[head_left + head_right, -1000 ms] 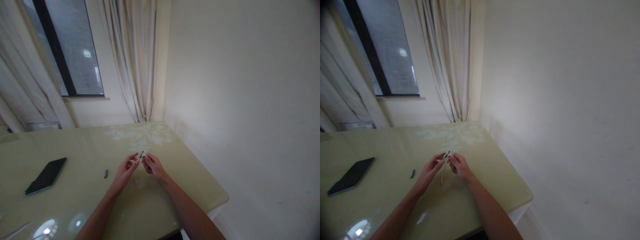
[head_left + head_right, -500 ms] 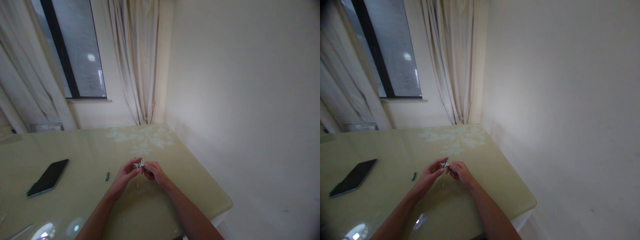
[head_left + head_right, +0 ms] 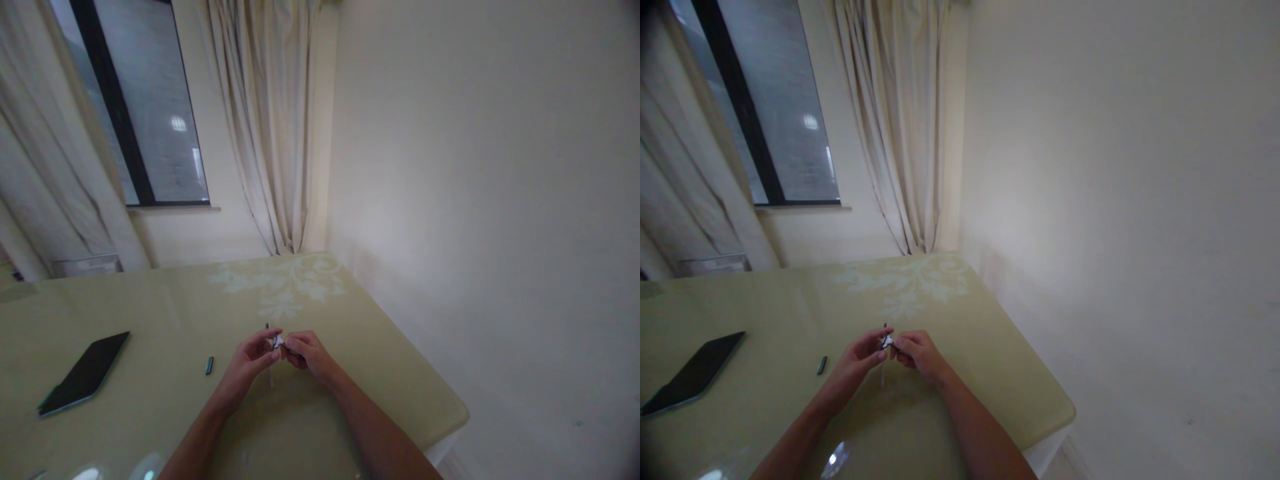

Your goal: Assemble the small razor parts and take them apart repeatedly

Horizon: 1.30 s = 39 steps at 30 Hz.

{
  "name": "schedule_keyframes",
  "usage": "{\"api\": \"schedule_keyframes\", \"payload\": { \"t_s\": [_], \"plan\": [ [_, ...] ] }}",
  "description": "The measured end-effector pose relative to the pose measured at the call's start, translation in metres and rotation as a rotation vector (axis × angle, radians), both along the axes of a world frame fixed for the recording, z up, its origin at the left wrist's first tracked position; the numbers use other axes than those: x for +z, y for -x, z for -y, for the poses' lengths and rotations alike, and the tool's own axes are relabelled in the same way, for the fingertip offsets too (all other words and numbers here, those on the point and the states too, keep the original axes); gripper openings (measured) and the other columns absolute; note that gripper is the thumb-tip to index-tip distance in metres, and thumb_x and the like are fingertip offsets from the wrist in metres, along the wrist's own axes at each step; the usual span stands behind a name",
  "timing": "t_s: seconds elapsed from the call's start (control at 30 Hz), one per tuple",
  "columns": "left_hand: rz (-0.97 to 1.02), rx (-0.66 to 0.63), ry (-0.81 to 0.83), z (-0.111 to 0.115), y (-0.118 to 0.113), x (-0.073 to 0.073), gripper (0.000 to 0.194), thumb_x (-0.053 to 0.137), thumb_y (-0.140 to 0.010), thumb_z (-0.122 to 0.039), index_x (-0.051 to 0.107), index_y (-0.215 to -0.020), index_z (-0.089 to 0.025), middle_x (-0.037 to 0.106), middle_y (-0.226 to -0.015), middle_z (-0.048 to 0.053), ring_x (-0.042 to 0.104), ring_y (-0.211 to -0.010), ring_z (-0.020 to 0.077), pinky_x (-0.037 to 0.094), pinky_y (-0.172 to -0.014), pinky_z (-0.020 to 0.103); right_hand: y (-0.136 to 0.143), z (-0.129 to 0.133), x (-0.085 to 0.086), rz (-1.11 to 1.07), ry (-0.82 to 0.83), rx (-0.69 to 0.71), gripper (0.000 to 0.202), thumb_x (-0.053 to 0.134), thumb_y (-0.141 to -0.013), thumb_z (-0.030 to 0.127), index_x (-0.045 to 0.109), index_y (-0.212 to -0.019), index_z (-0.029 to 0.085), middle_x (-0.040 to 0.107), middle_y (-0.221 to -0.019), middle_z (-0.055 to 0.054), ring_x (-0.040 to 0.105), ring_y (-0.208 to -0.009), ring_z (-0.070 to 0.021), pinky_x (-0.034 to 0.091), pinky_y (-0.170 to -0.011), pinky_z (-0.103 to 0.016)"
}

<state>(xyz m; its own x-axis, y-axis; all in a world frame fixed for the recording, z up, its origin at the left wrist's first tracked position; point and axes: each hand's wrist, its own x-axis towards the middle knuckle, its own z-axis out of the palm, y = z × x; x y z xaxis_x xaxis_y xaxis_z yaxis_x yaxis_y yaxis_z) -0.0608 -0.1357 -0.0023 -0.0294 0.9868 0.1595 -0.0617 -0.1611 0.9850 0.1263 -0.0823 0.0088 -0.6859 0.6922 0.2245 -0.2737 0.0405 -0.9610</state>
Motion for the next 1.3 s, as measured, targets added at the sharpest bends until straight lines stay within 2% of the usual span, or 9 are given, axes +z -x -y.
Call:
{"api": "schedule_keyframes", "payload": {
  "t_s": [0.23, 0.5, 0.73, 0.8, 0.9, 1.0, 1.1, 1.2, 1.3],
  "plan": [
    [-0.004, 0.020, 0.020, 0.002, -0.001, 0.003, 0.059, 0.087, -0.066, -0.049, 0.076, -0.117, -0.021, 0.073, -0.096, 0.008, 0.067, -0.095, 0.0267, 0.053, -0.089, 0.037, 0.002, -0.002, -0.002, 0.033, 0.003, -0.017, 0.047, 0.064, -0.088, 0.059, 0.065, -0.071, 0.015, 0.043, -0.053, 0.005, 0.030, -0.046, -0.0066, 0.017, -0.046, -0.024],
    [0.006, 0.030, 0.007, -0.005, 0.007, -0.010, 0.060, 0.088, -0.066, -0.048, 0.076, -0.119, -0.022, 0.073, -0.088, 0.006, 0.068, -0.094, 0.0266, 0.054, -0.087, 0.035, 0.004, -0.001, -0.002, 0.014, 0.014, -0.015, 0.045, 0.066, -0.088, 0.057, 0.065, -0.071, 0.015, 0.042, -0.052, 0.006, 0.029, -0.045, -0.0063, 0.016, -0.046, -0.024],
    [0.043, 0.103, -0.001, -0.008, 0.012, -0.018, 0.064, 0.089, -0.064, -0.049, 0.075, -0.120, -0.022, 0.075, -0.103, 0.008, 0.068, -0.099, 0.0264, 0.054, -0.087, 0.034, 0.008, -0.005, -0.009, -0.012, 0.003, -0.040, 0.045, 0.063, -0.088, 0.057, 0.066, -0.072, 0.015, 0.044, -0.050, 0.006, 0.031, -0.043, -0.0065, 0.018, -0.043, -0.023],
    [-0.066, 0.127, -0.018, -0.009, 0.010, -0.017, 0.062, 0.087, -0.066, -0.050, 0.075, -0.119, -0.022, 0.073, -0.091, 0.006, 0.066, -0.083, 0.0221, 0.054, -0.075, 0.030, 0.008, -0.009, -0.008, -0.063, 0.031, -0.130, 0.048, 0.061, -0.088, 0.059, 0.066, -0.071, 0.015, 0.043, -0.049, 0.006, 0.029, -0.041, -0.0063, 0.017, -0.041, -0.023],
    [-0.320, 0.183, -0.071, -0.013, -0.002, -0.008, 0.059, 0.084, -0.068, -0.050, 0.076, -0.118, -0.021, 0.068, -0.083, 0.003, 0.054, -0.060, 0.0145, 0.045, -0.058, 0.027, 0.005, -0.016, -0.004, -0.171, 0.088, -0.327, 0.051, 0.059, -0.086, 0.064, 0.064, -0.071, 0.015, 0.041, -0.048, 0.006, 0.026, -0.039, -0.0057, 0.015, -0.040, -0.022],
    [-0.538, 0.155, -0.117, -0.025, -0.025, 0.002, 0.049, 0.082, -0.070, -0.042, 0.077, -0.114, -0.021, 0.070, -0.092, 0.005, 0.055, -0.065, 0.0167, 0.046, -0.063, 0.030, -0.001, -0.026, 0.002, -0.272, 0.157, -0.530, 0.052, 0.058, -0.083, 0.068, 0.061, -0.072, 0.017, 0.038, -0.046, 0.008, 0.023, -0.038, -0.0049, 0.014, -0.039, -0.021],
    [-0.715, 0.096, -0.087, -0.046, -0.054, 0.007, 0.043, 0.078, -0.068, -0.028, 0.077, -0.111, -0.020, 0.071, -0.093, 0.006, 0.060, -0.075, 0.0201, 0.048, -0.074, 0.032, -0.008, -0.035, 0.003, -0.338, 0.216, -0.708, 0.052, 0.060, -0.081, 0.068, 0.059, -0.071, 0.018, 0.035, -0.045, 0.010, 0.022, -0.037, -0.0046, 0.015, -0.038, -0.020],
    [-0.835, 0.054, -0.028, -0.071, -0.084, 0.005, 0.042, 0.073, -0.066, -0.019, 0.077, -0.108, -0.019, 0.072, -0.094, 0.006, 0.062, -0.078, 0.0201, 0.046, -0.074, 0.029, -0.014, -0.042, 0.000, -0.395, 0.239, -0.851, 0.048, 0.061, -0.080, 0.065, 0.059, -0.071, 0.018, 0.037, -0.045, 0.009, 0.025, -0.037, -0.0052, 0.017, -0.037, -0.020],
    [-0.860, 0.003, 0.016, -0.090, -0.107, -0.001, 0.028, 0.068, -0.067, -0.018, 0.079, -0.093, -0.018, 0.074, -0.089, 0.006, 0.065, -0.082, 0.0219, 0.045, -0.073, 0.028, -0.018, -0.046, -0.005, -0.446, 0.262, -0.914, 0.046, 0.061, -0.079, 0.063, 0.058, -0.071, 0.018, 0.039, -0.046, 0.009, 0.026, -0.036, -0.0057, 0.018, -0.036, -0.020]
  ]
}}
